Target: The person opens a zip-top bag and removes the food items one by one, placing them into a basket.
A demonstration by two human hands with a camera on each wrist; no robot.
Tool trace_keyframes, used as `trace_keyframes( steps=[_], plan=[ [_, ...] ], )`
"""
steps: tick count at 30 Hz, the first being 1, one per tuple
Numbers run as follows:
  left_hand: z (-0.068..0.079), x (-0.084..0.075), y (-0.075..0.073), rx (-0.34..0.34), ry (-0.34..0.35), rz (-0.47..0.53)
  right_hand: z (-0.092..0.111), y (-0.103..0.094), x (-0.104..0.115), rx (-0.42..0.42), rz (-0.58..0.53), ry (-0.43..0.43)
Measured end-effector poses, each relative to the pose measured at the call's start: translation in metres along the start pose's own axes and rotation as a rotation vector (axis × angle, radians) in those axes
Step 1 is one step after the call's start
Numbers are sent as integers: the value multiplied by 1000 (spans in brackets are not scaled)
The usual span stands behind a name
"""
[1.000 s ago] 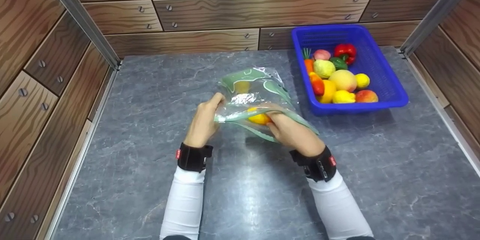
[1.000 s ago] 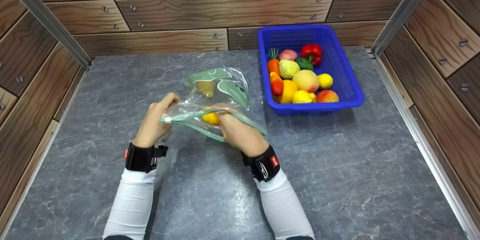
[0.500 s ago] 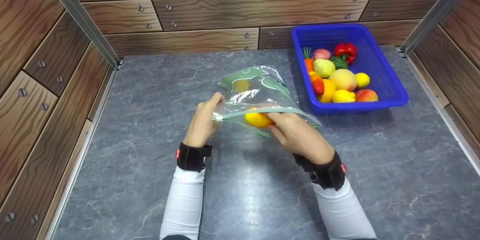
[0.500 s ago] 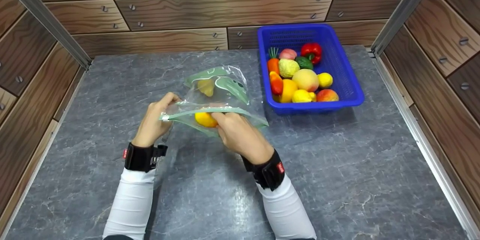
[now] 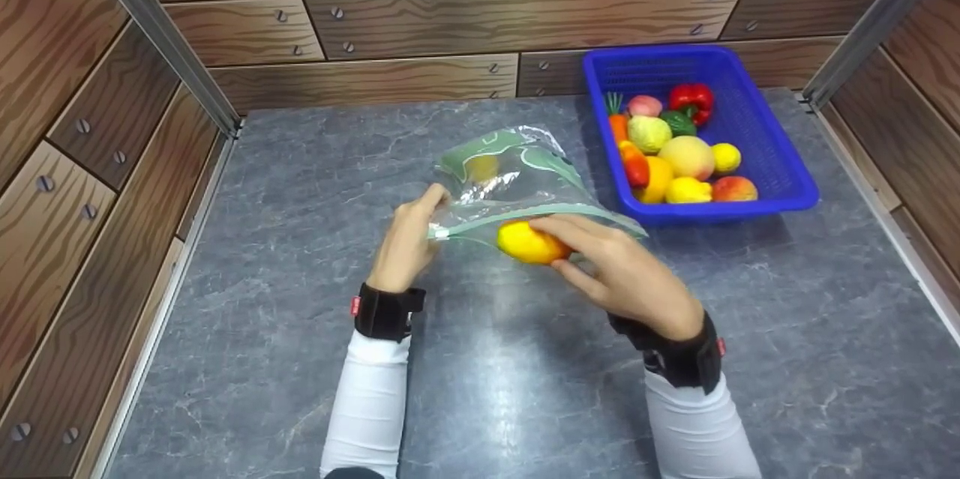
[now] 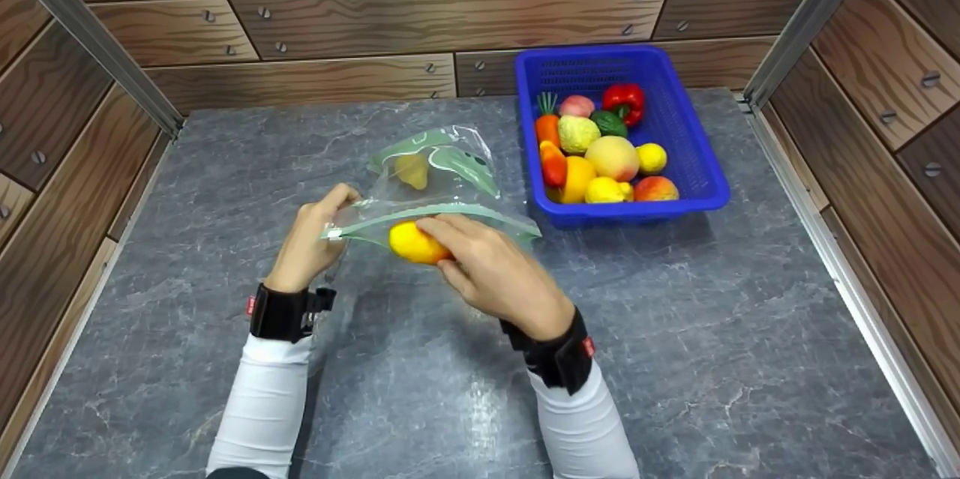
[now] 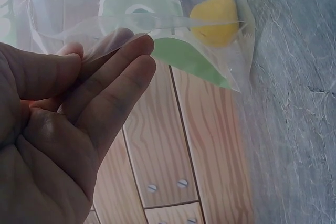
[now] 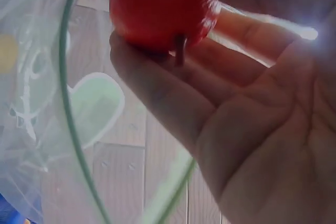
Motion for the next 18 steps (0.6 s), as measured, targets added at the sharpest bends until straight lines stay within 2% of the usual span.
trace_keyframes(
  steps=[4,6,12,18],
  plan=[
    [0,1,1,6,-14,-23,5,-12,-4,-61,-47,-52],
    [-1,2,2,10,-19,-28,8,-18,-8,-79,-84,-48],
    [-3,3,3,-9,-24,-16,18,-38,-23,-137,-227,38],
    [-4,2,3,-30,-10,-16,31,-60,-44,-306,-267,141]
  ],
)
Point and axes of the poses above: each hand's wrist, its own z-axis away from the middle knuckle, its own y-axis out of the palm, x = y × z, the point moved 8 cm from there along -z, towards the middle knuckle, and after that the axes turned 9 degrees about z, right-handed, at the moved point
